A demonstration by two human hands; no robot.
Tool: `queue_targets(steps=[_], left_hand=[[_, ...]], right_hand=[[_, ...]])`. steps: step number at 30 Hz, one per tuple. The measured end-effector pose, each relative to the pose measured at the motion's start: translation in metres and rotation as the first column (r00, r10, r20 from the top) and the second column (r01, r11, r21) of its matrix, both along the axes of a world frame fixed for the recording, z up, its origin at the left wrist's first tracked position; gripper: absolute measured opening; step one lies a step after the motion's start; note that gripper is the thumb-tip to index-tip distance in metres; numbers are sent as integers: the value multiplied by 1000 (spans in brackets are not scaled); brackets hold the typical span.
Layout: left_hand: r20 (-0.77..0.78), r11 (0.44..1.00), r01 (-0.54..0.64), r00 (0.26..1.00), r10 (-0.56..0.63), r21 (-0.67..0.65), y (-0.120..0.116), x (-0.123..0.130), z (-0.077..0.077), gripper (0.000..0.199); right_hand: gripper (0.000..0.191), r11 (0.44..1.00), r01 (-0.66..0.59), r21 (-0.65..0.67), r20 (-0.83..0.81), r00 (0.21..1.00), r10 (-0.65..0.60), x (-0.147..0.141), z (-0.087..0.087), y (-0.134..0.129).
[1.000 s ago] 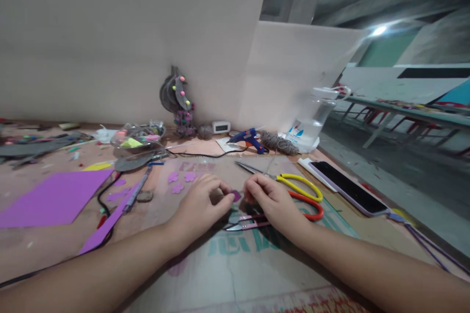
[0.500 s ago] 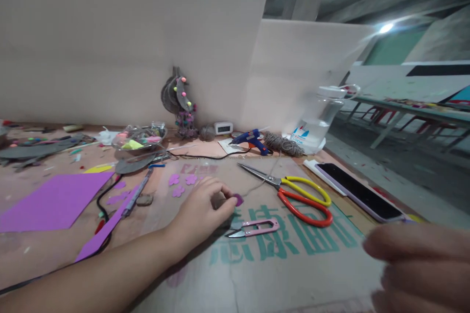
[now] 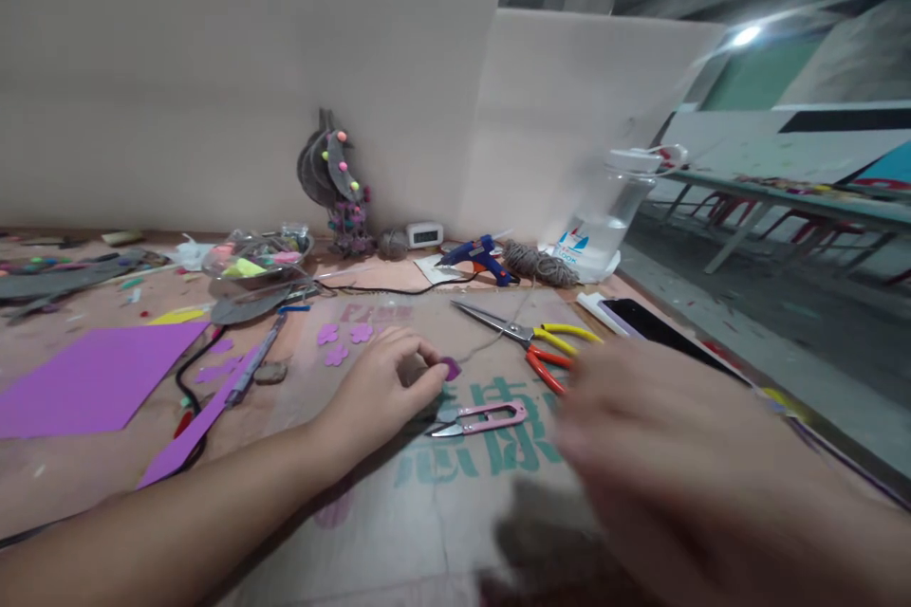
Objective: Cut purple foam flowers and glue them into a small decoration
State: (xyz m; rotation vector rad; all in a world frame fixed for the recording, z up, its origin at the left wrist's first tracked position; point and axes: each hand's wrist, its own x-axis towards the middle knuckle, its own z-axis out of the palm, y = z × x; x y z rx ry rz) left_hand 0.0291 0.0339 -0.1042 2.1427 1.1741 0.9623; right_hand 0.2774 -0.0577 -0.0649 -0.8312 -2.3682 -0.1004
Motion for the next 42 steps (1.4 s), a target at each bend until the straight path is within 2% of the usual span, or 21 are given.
queue_targets(steps=[2,3,6,8,11,15,20,25,30,38,42], left_hand=[[10,1000,16,1000,-16,7,0,0,0,13],[10,1000,22,1000,-22,6,-1,0,0,13],[-5,1000,9,1000,-10,-5,-1,0,0,13],[-10,1000,-11,1000,11,-1,0,0,0,13],[-11,1000,-29,1000,29,10,1,-1,-1,14],[-22,1000,-8,1000,8,13,2,-2,-3,15],[35,999,-1,999,-1,40,3,-4,-4,23],[56,1000,1,998,-3,26,3,-5,-3,22],[26,999,-35,999,35,-1,0,-4,2,19],[-3,1000,-8,1000,8,2,1,-4,2,22],[22,1000,20,1000,-20,5,2,-5,0,25]], right_hand=[[30,995,69,-72,-81,994,-75,-30,7,37],[29,981,109,-162,-124,984,-130,-41,7,53],[21,891,140,-432,-195,950,-244,-57,-7,80],[14,836,125,-534,-218,935,-279,-57,-17,82],[9,807,75,-585,-258,927,-273,-56,-25,77],[12,741,33,-671,-304,899,-315,-60,-26,76],[15,662,-53,-748,-384,848,-366,-60,-29,82],[15,654,-56,-754,-358,870,-339,-58,-31,82],[14,693,-9,-721,-298,907,-298,-60,-29,78],[11,710,23,-704,-278,911,-306,-61,-27,77],[12,711,-6,-703,-311,902,-299,-61,-28,78]])
